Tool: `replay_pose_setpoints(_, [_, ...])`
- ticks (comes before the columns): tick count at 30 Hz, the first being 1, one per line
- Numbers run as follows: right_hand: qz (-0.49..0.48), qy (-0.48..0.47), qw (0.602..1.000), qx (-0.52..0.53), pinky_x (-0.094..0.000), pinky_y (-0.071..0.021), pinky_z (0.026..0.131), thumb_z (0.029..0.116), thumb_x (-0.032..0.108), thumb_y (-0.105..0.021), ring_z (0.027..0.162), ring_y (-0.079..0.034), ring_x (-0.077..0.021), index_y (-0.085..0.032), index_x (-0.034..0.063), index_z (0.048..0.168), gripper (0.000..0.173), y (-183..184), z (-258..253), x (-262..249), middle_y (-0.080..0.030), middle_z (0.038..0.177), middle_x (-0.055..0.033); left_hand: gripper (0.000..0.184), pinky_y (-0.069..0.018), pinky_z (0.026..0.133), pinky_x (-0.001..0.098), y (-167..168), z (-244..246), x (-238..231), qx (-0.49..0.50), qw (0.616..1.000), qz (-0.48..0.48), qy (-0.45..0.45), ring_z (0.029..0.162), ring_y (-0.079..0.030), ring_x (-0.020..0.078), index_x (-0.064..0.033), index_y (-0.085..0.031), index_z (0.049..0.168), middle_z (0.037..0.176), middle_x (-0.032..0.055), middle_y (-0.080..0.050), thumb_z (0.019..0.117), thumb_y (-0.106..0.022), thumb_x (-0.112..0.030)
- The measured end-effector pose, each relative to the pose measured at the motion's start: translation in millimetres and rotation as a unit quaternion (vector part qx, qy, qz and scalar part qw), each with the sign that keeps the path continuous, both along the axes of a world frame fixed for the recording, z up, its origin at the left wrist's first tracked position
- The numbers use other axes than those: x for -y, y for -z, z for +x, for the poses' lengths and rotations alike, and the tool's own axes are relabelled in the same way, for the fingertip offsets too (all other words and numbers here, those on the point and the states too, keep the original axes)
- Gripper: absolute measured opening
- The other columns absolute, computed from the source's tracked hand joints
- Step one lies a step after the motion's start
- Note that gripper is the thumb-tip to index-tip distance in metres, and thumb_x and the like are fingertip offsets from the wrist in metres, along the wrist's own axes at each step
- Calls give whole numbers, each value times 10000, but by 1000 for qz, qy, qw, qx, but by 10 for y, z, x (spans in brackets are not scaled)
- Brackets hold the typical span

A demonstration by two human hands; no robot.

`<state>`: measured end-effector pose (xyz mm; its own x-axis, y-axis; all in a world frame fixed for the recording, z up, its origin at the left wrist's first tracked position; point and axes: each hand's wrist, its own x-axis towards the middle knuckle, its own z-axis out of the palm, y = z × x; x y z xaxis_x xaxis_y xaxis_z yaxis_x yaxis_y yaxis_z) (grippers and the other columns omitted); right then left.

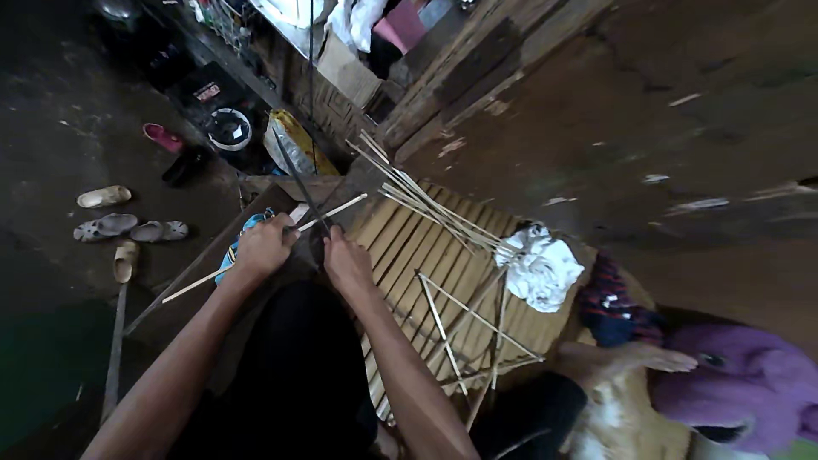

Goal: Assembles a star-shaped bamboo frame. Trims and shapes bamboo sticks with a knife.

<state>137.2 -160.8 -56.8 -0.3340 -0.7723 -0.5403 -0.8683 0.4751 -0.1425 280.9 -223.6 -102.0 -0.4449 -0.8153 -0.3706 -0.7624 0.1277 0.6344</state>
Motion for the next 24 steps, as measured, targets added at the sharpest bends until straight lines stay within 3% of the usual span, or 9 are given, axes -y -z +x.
replay_pose_setpoints(2, [5,4,1000,0,-559,-545,884,1129,321,-362,1040,-698,-421,-507,74,1418,407,37,7,2,-717,1052,-225,371,-490,861,697,14,64,-37,34,999,-10,-3,1054,-670,477,-68,-696,1227,1118,236,-709,1074,-537,-366])
replay_pose_setpoints(4, [6,1,1000,-4,-555,-549,872,1132,325,-350,1030,-702,-422,-505,61,1404,410,45,29,-1,-717,1043,-227,417,-494,808,693,56,172,-97,46,999,-14,-4,986,-672,493,-42,-715,1122,1001,259,-705,1088,-495,-394])
replay_pose_setpoints(7, [-3,-9,1000,-9,-555,-545,874,1132,337,-350,1023,-701,-425,-519,51,1391,421,10,30,9,-715,1028,-231,427,-493,771,680,101,286,-137,17,1000,-19,-7,902,-676,487,2,-703,985,883,255,-688,1100,-479,-342])
replay_pose_setpoints(10, [-42,-31,998,-25,-546,-557,817,1130,327,-366,942,-717,-422,-536,32,1342,401,-87,32,-9,-715,929,-218,410,-494,702,654,10,331,-153,-18,999,-43,-18,805,-671,454,0,-684,887,783,220,-661,1097,-495,-297])
replay_pose_setpoints(13, [-89,-33,995,-45,-544,-567,726,1126,323,-388,838,-729,-414,-554,38,1295,371,-96,23,-54,-708,830,-195,389,-490,638,629,-73,324,-171,-33,997,-56,-31,733,-659,424,-20,-677,876,735,194,-640,1093,-505,-294])
replay_pose_setpoints(17, [11,-11,1000,-18,-561,-544,883,1133,309,-341,1028,-705,-426,-477,69,1454,423,110,2,-29,-719,1048,-232,419,-502,808,694,90,254,-193,11,1000,2,-8,938,-679,505,0,-705,1082,934,273,-697,1110,-452,-333])
replay_pose_setpoints(19, [10,-7,1000,-16,-572,-541,879,1134,309,-342,1030,-703,-436,-498,54,1428,419,110,9,-54,-719,1037,-240,408,-499,796,695,86,262,-198,2,1000,4,-7,930,-678,508,-2,-714,1069,927,273,-698,1108,-464,-321])
replay_pose_setpoints(22, [-44,-8,999,-25,-564,-551,841,1130,318,-369,962,-715,-432,-550,34,1362,409,6,6,-79,-722,956,-229,391,-501,738,664,-58,264,-147,6,1000,-19,-10,858,-677,468,-20,-700,951,840,232,-681,1099,-486,-311])
replay_pose_setpoints(24, [-118,-17,992,-43,-555,-568,734,1119,294,-418,843,-730,-428,-593,0,1259,369,-18,-12,-144,-716,847,-215,365,-508,706,647,-159,271,-169,-5,998,-54,-11,824,-682,450,-28,-704,953,819,214,-680,1090,-514,-308])
